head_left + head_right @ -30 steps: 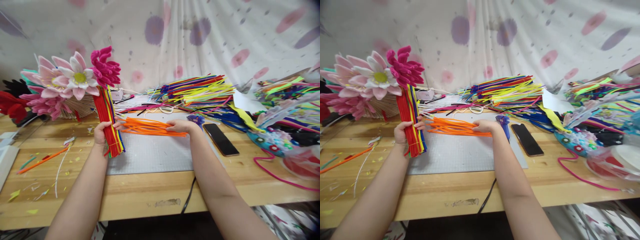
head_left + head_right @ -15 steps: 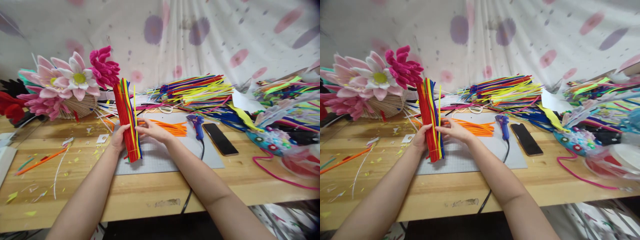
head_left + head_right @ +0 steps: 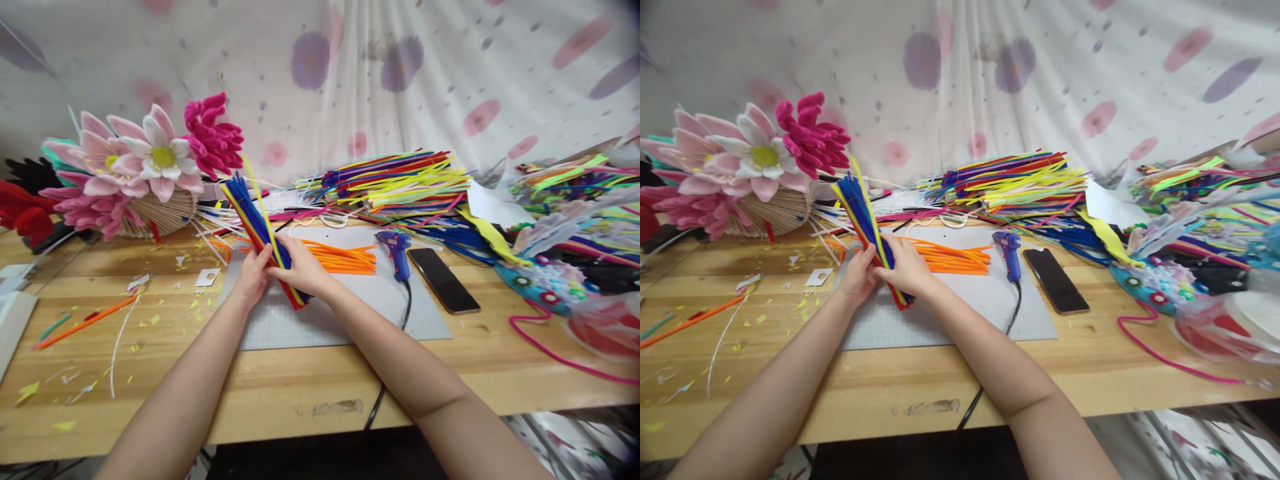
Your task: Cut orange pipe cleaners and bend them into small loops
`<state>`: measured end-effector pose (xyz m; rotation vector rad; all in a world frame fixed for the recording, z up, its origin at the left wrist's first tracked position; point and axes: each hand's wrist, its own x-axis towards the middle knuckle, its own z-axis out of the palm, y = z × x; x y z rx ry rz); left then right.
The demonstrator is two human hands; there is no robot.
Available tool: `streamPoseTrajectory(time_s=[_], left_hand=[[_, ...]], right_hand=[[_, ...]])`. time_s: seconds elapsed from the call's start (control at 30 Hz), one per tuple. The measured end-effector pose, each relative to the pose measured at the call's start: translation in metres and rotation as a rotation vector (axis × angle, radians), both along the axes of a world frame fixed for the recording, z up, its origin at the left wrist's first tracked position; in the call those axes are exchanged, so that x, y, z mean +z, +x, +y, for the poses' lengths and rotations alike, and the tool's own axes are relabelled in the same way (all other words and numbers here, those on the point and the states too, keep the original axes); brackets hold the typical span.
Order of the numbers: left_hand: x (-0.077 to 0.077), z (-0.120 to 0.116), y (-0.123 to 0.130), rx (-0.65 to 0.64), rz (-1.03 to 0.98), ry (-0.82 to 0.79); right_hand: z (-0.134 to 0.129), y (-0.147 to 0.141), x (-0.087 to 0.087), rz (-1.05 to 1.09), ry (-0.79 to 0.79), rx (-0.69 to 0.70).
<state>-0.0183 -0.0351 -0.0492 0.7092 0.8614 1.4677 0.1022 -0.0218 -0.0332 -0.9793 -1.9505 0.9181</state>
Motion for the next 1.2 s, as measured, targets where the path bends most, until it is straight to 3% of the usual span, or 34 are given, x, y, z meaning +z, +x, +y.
streamPoseTrajectory(time_s=[0.13, 0.23, 0.4, 0.53, 0.67, 0.83, 1.0, 1.1, 1.2], left_hand=[[0.002, -0.002, -0.004, -0.065, 0.003, -0.070], [0.004, -0.002, -0.006, -0.130, -0.041, -0.142], [0.001, 0.001, -0.009, -0.069, -0.049, -0.168], [-0.002, 0.003, -0.014, 0.006, 0.019, -0.104], [-0.004, 0.004, -0.018, 0.015, 0.043, -0.061], [-0.001, 0.002, -0.018, 0.014, 0.011, -0.030], [0.005, -0.002, -0.013, -0.042, 0.016, -0.011], [0.004, -0.002, -0.012, 0.028, 0.063, -0.045], [0.002, -0.002, -0.015, 0.084, 0.124, -0.065]], right_hand=[[0.002, 0.001, -0.004, 0.074, -0.095, 0.160], [0.005, 0.001, -0.006, 0.189, -0.267, 0.145], [0.005, 0.001, -0.005, 0.386, -0.655, 0.109], [0.007, 0.001, -0.003, 0.548, -0.808, 0.122], [0.009, 0.001, -0.007, 0.624, -0.812, 0.137], [0.006, 0.002, -0.009, 0.512, -0.706, 0.143], [0.003, -0.001, -0.011, 0.336, -0.435, 0.098], [0.002, -0.004, -0.011, 0.236, -0.239, 0.066], [0.001, -0.002, -0.009, 0.281, -0.306, 0.164]])
